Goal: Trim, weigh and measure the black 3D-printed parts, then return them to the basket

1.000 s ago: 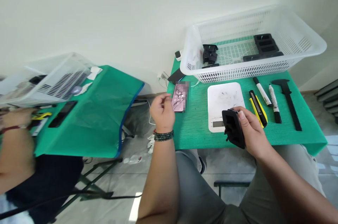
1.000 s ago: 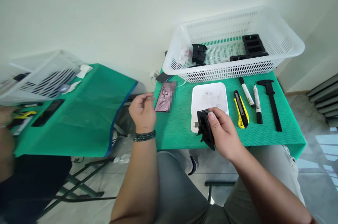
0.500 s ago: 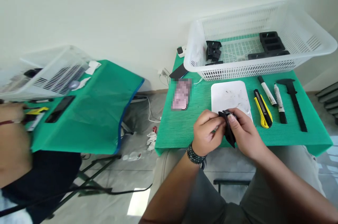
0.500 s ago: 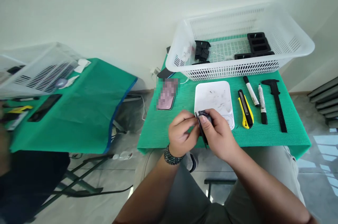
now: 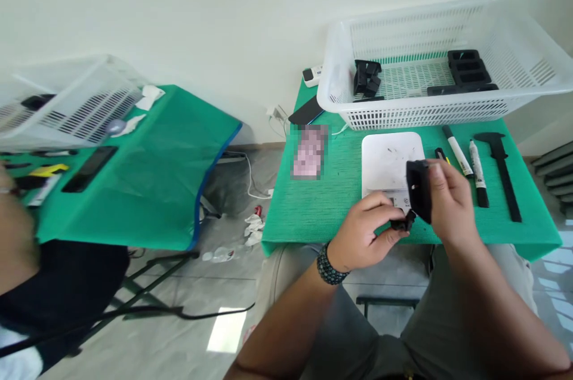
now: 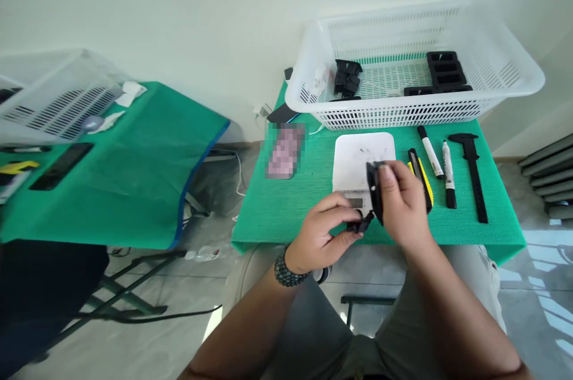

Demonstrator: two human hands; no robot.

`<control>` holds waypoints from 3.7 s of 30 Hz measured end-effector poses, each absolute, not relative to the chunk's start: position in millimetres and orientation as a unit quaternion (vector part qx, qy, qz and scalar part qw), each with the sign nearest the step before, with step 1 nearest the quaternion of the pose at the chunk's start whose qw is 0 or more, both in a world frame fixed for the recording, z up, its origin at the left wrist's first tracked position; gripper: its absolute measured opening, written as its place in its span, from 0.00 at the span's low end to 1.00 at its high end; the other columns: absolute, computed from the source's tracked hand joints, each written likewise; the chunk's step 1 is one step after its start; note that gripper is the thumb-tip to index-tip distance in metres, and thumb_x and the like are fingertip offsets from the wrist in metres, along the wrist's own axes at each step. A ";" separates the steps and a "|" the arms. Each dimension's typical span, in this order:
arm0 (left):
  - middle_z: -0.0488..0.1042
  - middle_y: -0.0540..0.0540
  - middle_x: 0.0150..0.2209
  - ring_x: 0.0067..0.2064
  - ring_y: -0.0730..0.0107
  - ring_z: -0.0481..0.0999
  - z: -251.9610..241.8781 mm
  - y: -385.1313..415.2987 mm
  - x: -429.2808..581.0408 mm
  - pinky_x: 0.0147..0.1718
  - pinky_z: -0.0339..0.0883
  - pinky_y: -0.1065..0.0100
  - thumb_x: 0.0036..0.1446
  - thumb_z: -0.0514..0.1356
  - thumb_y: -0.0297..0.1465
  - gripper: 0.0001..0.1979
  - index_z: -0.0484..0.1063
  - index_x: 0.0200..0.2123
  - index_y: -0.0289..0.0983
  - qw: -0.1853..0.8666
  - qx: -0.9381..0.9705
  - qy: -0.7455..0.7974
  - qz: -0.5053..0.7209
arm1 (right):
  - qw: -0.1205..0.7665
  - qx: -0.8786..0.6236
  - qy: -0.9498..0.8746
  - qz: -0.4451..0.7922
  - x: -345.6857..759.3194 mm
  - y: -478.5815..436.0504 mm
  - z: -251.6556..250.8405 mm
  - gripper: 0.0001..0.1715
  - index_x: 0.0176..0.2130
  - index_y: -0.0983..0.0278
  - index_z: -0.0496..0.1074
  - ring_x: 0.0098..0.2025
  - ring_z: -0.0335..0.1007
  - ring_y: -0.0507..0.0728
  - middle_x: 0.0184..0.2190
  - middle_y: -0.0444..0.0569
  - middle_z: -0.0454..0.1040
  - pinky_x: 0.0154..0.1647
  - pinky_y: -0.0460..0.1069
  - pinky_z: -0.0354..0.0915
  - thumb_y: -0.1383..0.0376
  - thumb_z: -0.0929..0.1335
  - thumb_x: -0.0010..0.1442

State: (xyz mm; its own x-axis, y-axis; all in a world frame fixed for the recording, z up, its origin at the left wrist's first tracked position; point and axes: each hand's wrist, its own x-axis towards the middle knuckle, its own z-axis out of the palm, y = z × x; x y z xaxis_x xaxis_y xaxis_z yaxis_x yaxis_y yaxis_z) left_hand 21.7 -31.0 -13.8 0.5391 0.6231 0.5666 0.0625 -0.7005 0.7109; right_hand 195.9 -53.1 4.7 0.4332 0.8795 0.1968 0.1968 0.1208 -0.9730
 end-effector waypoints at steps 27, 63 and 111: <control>0.69 0.55 0.21 0.23 0.76 0.69 -16.5 -23.0 18.4 0.24 0.63 0.73 0.55 0.62 0.23 0.06 0.72 0.30 0.40 0.162 0.804 0.300 0.488 | 0.562 -0.553 -0.449 0.420 148.9 -60.1 -4.5 0.24 0.32 0.61 0.71 0.30 0.63 0.54 0.26 0.44 0.70 0.31 0.49 0.63 0.45 0.66 0.68; 0.67 0.52 0.21 0.22 0.74 0.65 -17.9 -36.6 28.2 0.23 0.55 0.69 0.73 0.54 0.34 0.19 0.63 0.26 0.39 0.352 0.749 0.348 0.441 | 0.637 -0.527 -0.397 0.399 157.7 -61.0 -14.3 0.26 0.35 0.60 0.76 0.33 0.68 0.56 0.29 0.45 0.74 0.35 0.50 0.67 0.41 0.68 0.66; 0.67 0.47 0.20 0.25 0.66 0.63 4.4 -47.6 15.4 0.26 0.53 0.61 0.68 0.55 0.30 0.21 0.63 0.19 0.40 -0.050 0.863 0.232 0.446 | 0.570 -0.509 -0.398 0.508 143.2 -68.7 -4.2 0.28 0.26 0.60 0.68 0.28 0.58 0.53 0.23 0.40 0.64 0.31 0.49 0.60 0.42 0.69 0.63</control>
State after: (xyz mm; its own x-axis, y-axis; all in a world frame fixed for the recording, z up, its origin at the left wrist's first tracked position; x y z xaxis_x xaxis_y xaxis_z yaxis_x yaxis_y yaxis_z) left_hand 15.4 -47.6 4.4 0.4945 0.3554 0.7932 0.4452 -0.8873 0.1200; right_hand 143.2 -68.7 -4.2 0.1670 0.9839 -0.0635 -0.1731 -0.0342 -0.9843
